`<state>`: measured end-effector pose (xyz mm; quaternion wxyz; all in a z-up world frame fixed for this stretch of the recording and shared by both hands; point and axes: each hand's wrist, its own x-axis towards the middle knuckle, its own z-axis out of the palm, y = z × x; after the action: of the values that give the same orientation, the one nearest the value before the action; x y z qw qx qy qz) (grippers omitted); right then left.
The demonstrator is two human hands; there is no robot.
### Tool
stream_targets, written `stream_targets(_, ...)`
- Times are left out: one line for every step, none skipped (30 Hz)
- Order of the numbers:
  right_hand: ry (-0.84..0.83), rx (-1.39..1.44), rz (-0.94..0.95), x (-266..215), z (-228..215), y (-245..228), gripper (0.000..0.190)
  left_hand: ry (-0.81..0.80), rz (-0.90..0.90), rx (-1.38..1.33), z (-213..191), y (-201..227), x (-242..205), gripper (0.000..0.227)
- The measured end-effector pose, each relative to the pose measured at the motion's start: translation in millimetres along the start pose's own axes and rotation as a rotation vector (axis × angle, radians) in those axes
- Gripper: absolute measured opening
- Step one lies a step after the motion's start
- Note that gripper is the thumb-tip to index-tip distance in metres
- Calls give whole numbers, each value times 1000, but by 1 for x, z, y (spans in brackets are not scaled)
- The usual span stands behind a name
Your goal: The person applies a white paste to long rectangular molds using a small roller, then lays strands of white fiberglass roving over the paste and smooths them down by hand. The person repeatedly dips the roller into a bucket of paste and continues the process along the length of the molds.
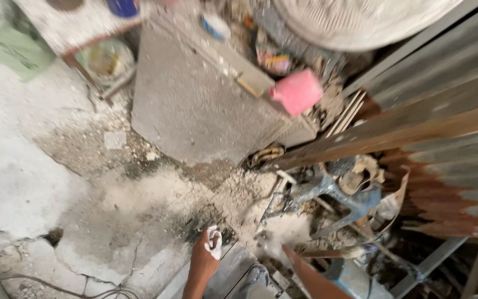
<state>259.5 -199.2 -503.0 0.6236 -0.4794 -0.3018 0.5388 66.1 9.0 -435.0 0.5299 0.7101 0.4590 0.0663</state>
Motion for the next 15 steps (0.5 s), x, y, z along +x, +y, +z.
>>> stream_targets(146, -215, 335, 9, -14, 21, 44, 9, 3, -16, 18, -27, 11, 31)
stream_targets(221, -422, 690, 29, -36, 37, 40, 21, 21, -44, 41, -50, 28, 31)
stream_targets(180, -493, 747, 49, -55, 49, 37, 1, -36, -54, 64, -74, 41, 33)
stream_targets(133, -578, 854, 71, -69, 62, 35, -4, -91, -63, 83, -95, 55, 34)
stream_targets(93, -642, 958, 94, -81, 73, 33, -9, -147, -72, 100, -115, 65, 36)
stream_targets(-4, -707, 925, 121, -94, 80, 35, 49, -105, -156, 118, -132, 81, 36)
stream_targets(-64, -765, 917, 149, -108, 85, 34, 106, -63, -240, 137, -146, 96, 35)
stream_targets(-123, -815, 912, 174, -117, 90, 34, 156, -24, -320, 152, -159, 108, 35)
stream_targets(-143, -813, 917, 197, -123, 94, 34, 104, -109, -251, 166, -171, 120, 37)
stream_targets(-165, -816, 916, 220, -129, 97, 35, 60, -190, -183, 179, -180, 136, 39)
stream_targets(-187, -819, 914, 239, -132, 99, 36, 17, -271, -114, 193, -186, 152, 41)
stream_targets(-203, -827, 903, 262, -135, 100, 38, 41, -217, -124, 206, -190, 174, 40)
stream_targets(-230, -972, 871, 284, -139, 100, 39, 66, -163, -133, 217, -191, 194, 40)
stream_targets(-251, -1113, 848, 294, -143, 102, 40, 81, -114, -143, 230, -192, 206, 39)
stream_targets(-223, -1209, 783, 301, -146, 105, 40, 94, -38, -181, 240, -191, 218, 40)
